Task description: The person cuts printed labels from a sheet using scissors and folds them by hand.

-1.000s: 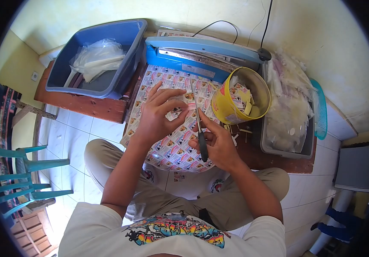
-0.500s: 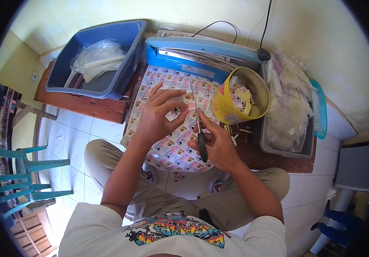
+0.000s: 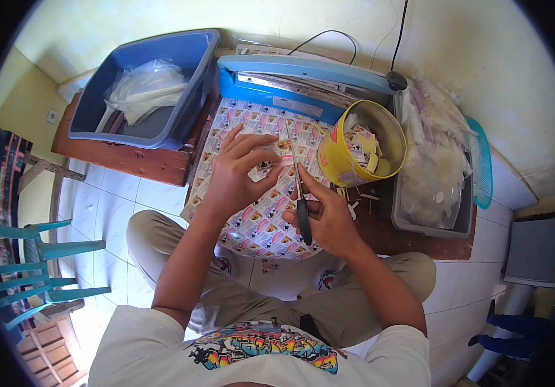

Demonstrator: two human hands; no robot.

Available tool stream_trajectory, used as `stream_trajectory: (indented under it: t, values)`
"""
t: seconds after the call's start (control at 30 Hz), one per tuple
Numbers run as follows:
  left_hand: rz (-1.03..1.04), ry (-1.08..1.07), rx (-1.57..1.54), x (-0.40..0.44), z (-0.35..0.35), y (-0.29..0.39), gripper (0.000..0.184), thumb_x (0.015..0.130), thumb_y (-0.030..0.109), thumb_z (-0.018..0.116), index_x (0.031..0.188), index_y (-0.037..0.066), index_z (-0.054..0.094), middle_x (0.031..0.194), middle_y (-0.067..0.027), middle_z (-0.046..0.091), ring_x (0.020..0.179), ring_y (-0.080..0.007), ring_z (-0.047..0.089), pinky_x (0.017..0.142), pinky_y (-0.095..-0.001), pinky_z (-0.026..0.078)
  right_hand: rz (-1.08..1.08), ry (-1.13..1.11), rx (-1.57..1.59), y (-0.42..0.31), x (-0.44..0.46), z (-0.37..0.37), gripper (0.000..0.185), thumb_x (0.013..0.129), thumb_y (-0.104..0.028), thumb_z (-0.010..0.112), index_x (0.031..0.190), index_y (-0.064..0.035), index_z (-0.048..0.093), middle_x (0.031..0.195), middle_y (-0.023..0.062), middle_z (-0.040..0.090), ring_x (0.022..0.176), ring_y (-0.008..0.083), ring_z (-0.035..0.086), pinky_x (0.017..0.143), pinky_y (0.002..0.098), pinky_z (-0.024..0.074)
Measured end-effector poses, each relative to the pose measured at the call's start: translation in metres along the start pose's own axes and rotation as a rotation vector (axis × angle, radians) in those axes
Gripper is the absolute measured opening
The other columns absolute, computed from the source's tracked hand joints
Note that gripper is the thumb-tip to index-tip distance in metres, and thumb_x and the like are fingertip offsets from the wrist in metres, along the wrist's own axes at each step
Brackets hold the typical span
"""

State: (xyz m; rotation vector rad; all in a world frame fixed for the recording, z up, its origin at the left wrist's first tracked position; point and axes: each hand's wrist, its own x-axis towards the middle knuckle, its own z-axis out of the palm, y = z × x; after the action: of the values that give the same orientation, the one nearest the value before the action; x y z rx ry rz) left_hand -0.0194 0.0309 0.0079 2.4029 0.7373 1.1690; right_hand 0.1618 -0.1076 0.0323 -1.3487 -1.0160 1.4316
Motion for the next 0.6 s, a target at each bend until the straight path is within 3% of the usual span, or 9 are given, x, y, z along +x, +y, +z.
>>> stream_trajectory:
  t: [0.2,0.27,0.3,0.37,0.4,0.47,0.6]
  values:
    - [-0.004,0.01,0.008,0.001,-0.002,0.001,0.016,0.079,0.012,0.082,0.091,0.013,0.071,0.12,-0.0038,0.073,0.112,-0.0246,0.069,0.119,-0.0559,0.036,0.017,0.033,-0.042,0.003,0.003,-0.002,0.092,0.091,-0.009,0.083,0.165,-0.0032,0.028,0.119,0.0048,0.058,0.095,0.0058,0.062,0.077,0.021,0.0547]
    - [-0.007,0.012,0.009,0.001,-0.002,0.001,0.017,0.079,0.012,0.082,0.092,0.013,0.071,0.12,-0.0037,0.073,0.113,-0.0246,0.069,0.119,-0.0558,0.036,0.014,0.076,-0.336,0.006,0.006,-0.004,0.095,0.088,-0.018,0.086,0.163,0.0001,0.032,0.118,0.0104,0.061,0.095,0.015,0.066,0.081,0.0287,0.0561]
    - [-0.011,0.015,0.01,0.001,-0.002,0.001,0.017,0.079,0.012,0.082,0.092,0.013,0.071,0.12,-0.0036,0.073,0.113,-0.0246,0.069,0.119,-0.0556,0.035,0.014,0.077,-0.336,0.01,0.006,-0.007,0.095,0.088,-0.018,0.086,0.163,0.0001,0.032,0.118,0.0104,0.061,0.095,0.015,0.066,0.081,0.0287,0.0561]
    - [-0.008,0.011,0.012,0.001,-0.002,0.001,0.017,0.08,0.012,0.082,0.093,0.013,0.071,0.12,-0.0036,0.073,0.113,-0.0246,0.069,0.12,-0.0555,0.035,-0.162,0.096,-0.909,0.02,0.008,-0.013,0.091,0.082,-0.014,0.086,0.16,-0.0012,0.04,0.124,0.0197,0.061,0.086,0.0303,0.069,0.08,0.0375,0.0573]
    - [-0.004,0.009,0.016,0.001,-0.002,0.001,0.017,0.08,0.012,0.082,0.093,0.013,0.071,0.121,-0.0037,0.073,0.114,-0.0246,0.069,0.12,-0.0555,0.035,-0.162,0.098,-0.909,0.026,0.008,-0.015,0.091,0.082,-0.014,0.086,0.16,-0.0012,0.04,0.124,0.0197,0.061,0.086,0.0303,0.069,0.08,0.0375,0.0573]
    - [-0.011,0.01,0.022,0.002,-0.003,0.002,0.017,0.079,0.012,0.083,0.092,0.013,0.073,0.12,-0.004,0.074,0.113,-0.0245,0.07,0.119,-0.0559,0.037,-0.158,0.079,-1.018,0.035,0.004,-0.014,0.091,0.077,-0.011,0.085,0.157,-0.0009,0.042,0.121,0.0261,0.059,0.099,0.0432,0.066,0.09,0.0456,0.0549]
    - [-0.016,0.013,0.024,0.002,-0.003,0.003,0.016,0.078,0.013,0.085,0.091,0.013,0.075,0.12,-0.0044,0.075,0.113,-0.0243,0.071,0.118,-0.0561,0.039,-0.109,0.055,-1.052,0.038,0.002,-0.009,0.088,0.078,-0.007,0.08,0.157,-0.0028,0.041,0.121,0.0256,0.058,0.11,0.044,0.063,0.094,0.0488,0.054]
